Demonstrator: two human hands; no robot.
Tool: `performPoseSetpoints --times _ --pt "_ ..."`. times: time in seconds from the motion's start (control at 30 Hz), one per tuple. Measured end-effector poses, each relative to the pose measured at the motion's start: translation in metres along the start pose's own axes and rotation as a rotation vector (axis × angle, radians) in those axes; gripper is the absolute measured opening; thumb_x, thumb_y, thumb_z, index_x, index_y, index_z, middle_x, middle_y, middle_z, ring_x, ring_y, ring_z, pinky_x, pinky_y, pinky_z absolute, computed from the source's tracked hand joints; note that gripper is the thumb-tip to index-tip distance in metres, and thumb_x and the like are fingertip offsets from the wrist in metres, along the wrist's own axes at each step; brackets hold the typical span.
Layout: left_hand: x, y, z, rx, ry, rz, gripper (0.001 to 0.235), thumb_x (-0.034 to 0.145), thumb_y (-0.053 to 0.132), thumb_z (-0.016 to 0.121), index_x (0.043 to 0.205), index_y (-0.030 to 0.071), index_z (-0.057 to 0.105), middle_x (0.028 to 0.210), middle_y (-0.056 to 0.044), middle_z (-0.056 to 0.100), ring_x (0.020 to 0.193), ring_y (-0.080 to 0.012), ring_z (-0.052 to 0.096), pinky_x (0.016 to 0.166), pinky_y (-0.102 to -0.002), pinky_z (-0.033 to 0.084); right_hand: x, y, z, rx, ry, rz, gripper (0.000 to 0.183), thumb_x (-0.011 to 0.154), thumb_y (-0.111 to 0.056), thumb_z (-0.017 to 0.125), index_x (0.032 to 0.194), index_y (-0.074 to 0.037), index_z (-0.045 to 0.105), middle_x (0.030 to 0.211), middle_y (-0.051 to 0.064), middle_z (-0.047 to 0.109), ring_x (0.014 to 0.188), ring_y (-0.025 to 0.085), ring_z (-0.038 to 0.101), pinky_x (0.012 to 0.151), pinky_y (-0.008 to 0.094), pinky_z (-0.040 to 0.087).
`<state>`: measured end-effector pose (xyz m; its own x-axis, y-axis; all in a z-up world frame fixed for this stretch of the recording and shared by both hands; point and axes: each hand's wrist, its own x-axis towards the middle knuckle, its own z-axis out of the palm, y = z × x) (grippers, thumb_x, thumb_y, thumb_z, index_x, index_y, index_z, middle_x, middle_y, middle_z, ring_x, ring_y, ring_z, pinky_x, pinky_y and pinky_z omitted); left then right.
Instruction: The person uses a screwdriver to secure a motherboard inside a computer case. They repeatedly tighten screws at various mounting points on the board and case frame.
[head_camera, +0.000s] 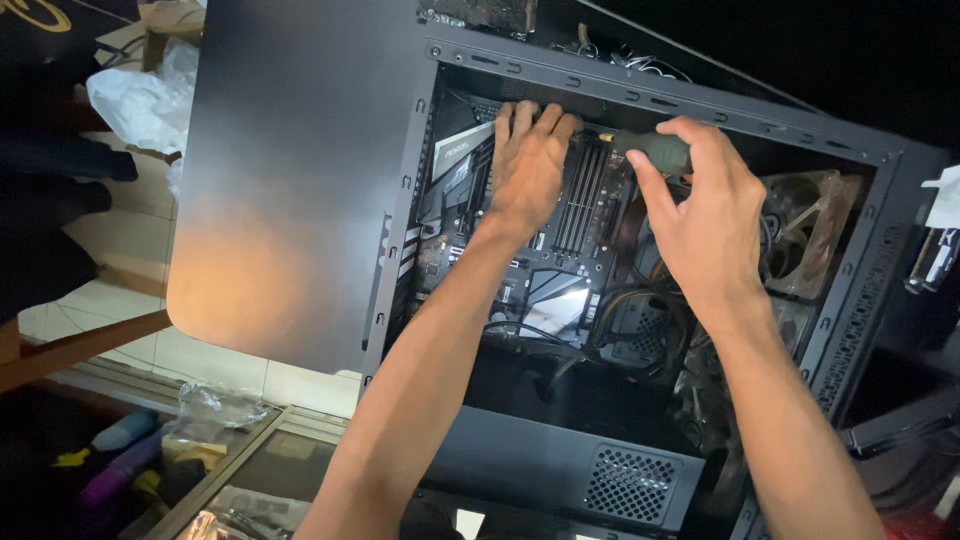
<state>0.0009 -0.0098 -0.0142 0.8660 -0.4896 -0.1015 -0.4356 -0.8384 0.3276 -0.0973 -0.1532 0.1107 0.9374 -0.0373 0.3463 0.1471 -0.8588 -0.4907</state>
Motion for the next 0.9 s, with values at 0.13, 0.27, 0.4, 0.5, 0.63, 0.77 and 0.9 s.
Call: performPoseSetpoints --times 0.13,0.27,0.4,0.5,0.63,0.77,0.9 --pt "-0.003 0.003 -0.010 -0.011 -0.022 -0.011 0.044 0.091 0.007 0.073 0.131 0.023 0.062 0.129 0.004 0.061 0.133 -0.0167 0.040 0.124 -0.047 0.012 0.001 -0.004 -0.003 0.023 0.009 0.016 0.029 0.105 -0.001 0.084 0.126 0.010 0.067 0.099 0.032 0.066 0.092 0.054 0.070 0.066 0.047 0.063" --pt "-0.006 0.003 -0.013 -0.020 0.011 0.018 0.042 0.094 0.009 0.071 0.132 0.021 0.061 0.128 0.001 0.062 0.131 -0.0177 0.043 0.123 -0.049 0.014 0.000 -0.004 -0.003 0.053 0.033 0.018 0.030 0.104 0.000 0.085 0.126 0.010 0.067 0.099 0.034 0.066 0.090 0.058 0.067 0.062 0.048 0.061" --pt "-0.002 0.000 -0.010 -0.046 -0.041 0.018 0.043 0.094 0.008 0.069 0.133 0.021 0.060 0.127 0.002 0.062 0.133 -0.0178 0.041 0.124 -0.049 0.014 -0.002 0.001 0.000 0.045 0.042 0.014 0.030 0.103 -0.003 0.086 0.124 0.009 0.069 0.100 0.030 0.068 0.091 0.052 0.071 0.066 0.044 0.063" --pt "-0.005 -0.005 0.003 -0.044 0.268 0.167 0.044 0.084 -0.004 0.056 0.121 0.016 0.067 0.116 -0.006 0.063 0.111 -0.0335 0.053 0.112 -0.055 0.034 -0.001 -0.002 -0.006 0.043 -0.030 0.020 0.025 0.109 -0.006 0.076 0.124 0.007 0.062 0.117 0.022 0.068 0.100 0.035 0.067 0.079 0.041 0.060" --pt "-0.005 -0.005 0.003 -0.044 0.291 0.164 0.039 0.087 -0.002 0.053 0.118 0.016 0.068 0.113 -0.006 0.064 0.109 -0.0329 0.053 0.111 -0.055 0.035 -0.001 0.002 -0.005 0.049 -0.032 0.028 0.025 0.109 -0.006 0.076 0.125 0.007 0.062 0.119 0.021 0.068 0.101 0.035 0.067 0.080 0.041 0.060" --pt "-0.005 -0.004 0.000 -0.047 0.274 0.162 0.038 0.091 0.001 0.048 0.117 0.018 0.069 0.112 -0.005 0.063 0.108 -0.0328 0.052 0.109 -0.054 0.036 -0.001 0.003 -0.005 0.049 -0.035 0.029 0.025 0.109 -0.007 0.075 0.125 0.007 0.062 0.120 0.021 0.068 0.101 0.035 0.067 0.080 0.041 0.060" --pt "-0.005 -0.004 -0.001 -0.078 0.260 0.165 0.036 0.090 -0.001 0.051 0.116 0.016 0.070 0.110 -0.006 0.064 0.106 -0.0339 0.053 0.109 -0.055 0.035 -0.001 0.004 -0.006 0.047 -0.043 0.010 0.025 0.109 -0.006 0.076 0.125 0.009 0.063 0.119 0.023 0.068 0.100 0.035 0.068 0.081 0.041 0.061"
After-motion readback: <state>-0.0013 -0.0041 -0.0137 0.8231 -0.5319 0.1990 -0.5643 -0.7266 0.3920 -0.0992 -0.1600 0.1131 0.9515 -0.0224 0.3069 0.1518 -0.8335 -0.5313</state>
